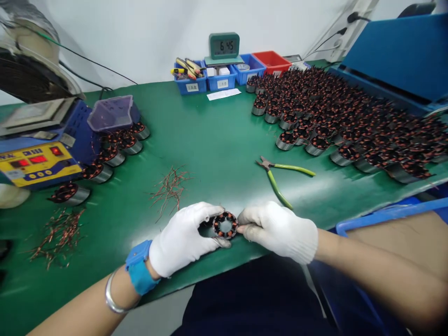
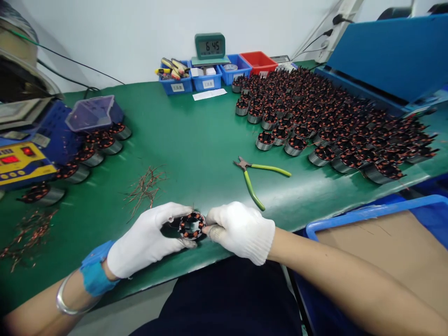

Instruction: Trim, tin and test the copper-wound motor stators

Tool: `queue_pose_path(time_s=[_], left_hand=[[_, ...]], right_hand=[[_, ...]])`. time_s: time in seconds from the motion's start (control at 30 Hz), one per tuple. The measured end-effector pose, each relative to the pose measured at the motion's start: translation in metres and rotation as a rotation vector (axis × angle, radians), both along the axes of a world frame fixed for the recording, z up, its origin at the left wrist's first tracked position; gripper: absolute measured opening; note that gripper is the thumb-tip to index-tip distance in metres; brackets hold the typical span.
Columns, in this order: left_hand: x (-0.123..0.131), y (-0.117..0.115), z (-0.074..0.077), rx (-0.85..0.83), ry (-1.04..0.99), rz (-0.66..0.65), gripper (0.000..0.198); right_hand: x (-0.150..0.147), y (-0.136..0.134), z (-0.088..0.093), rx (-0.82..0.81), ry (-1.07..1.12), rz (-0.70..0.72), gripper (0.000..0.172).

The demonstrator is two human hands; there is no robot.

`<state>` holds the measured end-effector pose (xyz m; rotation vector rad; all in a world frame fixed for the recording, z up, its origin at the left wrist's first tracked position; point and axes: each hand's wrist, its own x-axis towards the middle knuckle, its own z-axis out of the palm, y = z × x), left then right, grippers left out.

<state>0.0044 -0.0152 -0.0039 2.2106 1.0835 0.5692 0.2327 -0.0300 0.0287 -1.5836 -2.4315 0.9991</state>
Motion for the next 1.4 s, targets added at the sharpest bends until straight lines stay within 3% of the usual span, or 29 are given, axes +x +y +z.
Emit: queue_pose_path(time_s=[0.1, 0.2, 0.33, 0.4, 0.47, 0.53, 0.63, 0.7, 0.77, 0.9, 0.97, 1.03, 1.07, 1.13, 1.17, 1.23, 1.33, 1.4], left_hand=[[0.003, -0.002, 0.008, -0.059, 0.001, 0.014, 0.046], [0.004, -0.001, 0.015, -0.143, 0.046, 0.068, 0.027], [-0.012, 0.007, 0.017, -0.215, 0.139, 0.044, 0.035], [-0.025, 0.012, 0.016, -0.138, 0.294, 0.106, 0.035], [-0.035, 0.014, 0.017, 0.016, 0.384, 0.269, 0.034], [-0.037, 0.011, 0.019, 0.056, 0.249, 0.339, 0.025], [-0.025, 0.001, 0.022, -0.113, 0.013, 0.118, 0.044], [-0.014, -0.005, 0.022, -0.190, 0.028, -0.001, 0.044], [-0.007, -0.006, 0.021, -0.250, 0.088, -0.020, 0.030], [-0.010, 0.002, 0.017, -0.433, 0.033, 0.004, 0.034], [-0.019, 0.008, 0.016, -0.514, -0.104, 0.095, 0.031], [-0.029, 0.013, 0.017, -0.505, -0.296, 0.305, 0.023], [-0.033, 0.014, 0.018, -0.412, -0.412, 0.446, 0.018], [-0.035, 0.011, 0.022, -0.025, -0.604, 0.657, 0.010], [-0.033, 0.008, 0.024, 0.189, -0.631, 0.654, 0.007], [-0.022, -0.002, 0.025, 0.465, -0.494, 0.417, 0.016], [0.003, -0.012, 0.019, 0.492, -0.099, 0.004, 0.068], [0.015, -0.013, 0.013, 0.438, 0.043, -0.089, 0.060]], right_hand=[[-0.001, 0.000, -0.003, -0.002, 0.025, 0.015, 0.020], [-0.001, -0.001, -0.005, -0.005, 0.041, -0.004, 0.017], [-0.001, 0.000, -0.006, -0.025, 0.077, -0.029, 0.015], [-0.001, 0.000, -0.006, -0.026, 0.074, -0.034, 0.016], [-0.002, 0.000, -0.004, -0.032, 0.067, -0.038, 0.016], [-0.003, 0.000, -0.002, -0.038, 0.073, -0.042, 0.015], [-0.004, 0.000, -0.002, -0.037, 0.081, -0.043, 0.014], [-0.003, 0.000, -0.003, -0.035, 0.073, -0.045, 0.013], [-0.003, 0.000, -0.003, -0.041, 0.068, -0.047, 0.013], [-0.002, 0.000, -0.005, -0.051, 0.084, -0.035, 0.013], [-0.002, 0.000, -0.006, -0.057, 0.082, -0.037, 0.014], [-0.002, 0.000, -0.007, -0.067, 0.065, -0.053, 0.017], [-0.002, 0.000, -0.008, -0.069, 0.059, -0.058, 0.018], [-0.002, 0.000, -0.008, -0.063, 0.065, -0.061, 0.017], [-0.003, 0.001, -0.008, -0.057, 0.076, -0.060, 0.016], [-0.005, 0.002, -0.007, -0.048, 0.105, -0.055, 0.014], [-0.007, 0.003, -0.006, -0.063, 0.132, -0.047, 0.012], [-0.008, 0.004, -0.006, -0.086, 0.139, -0.034, 0.012]])
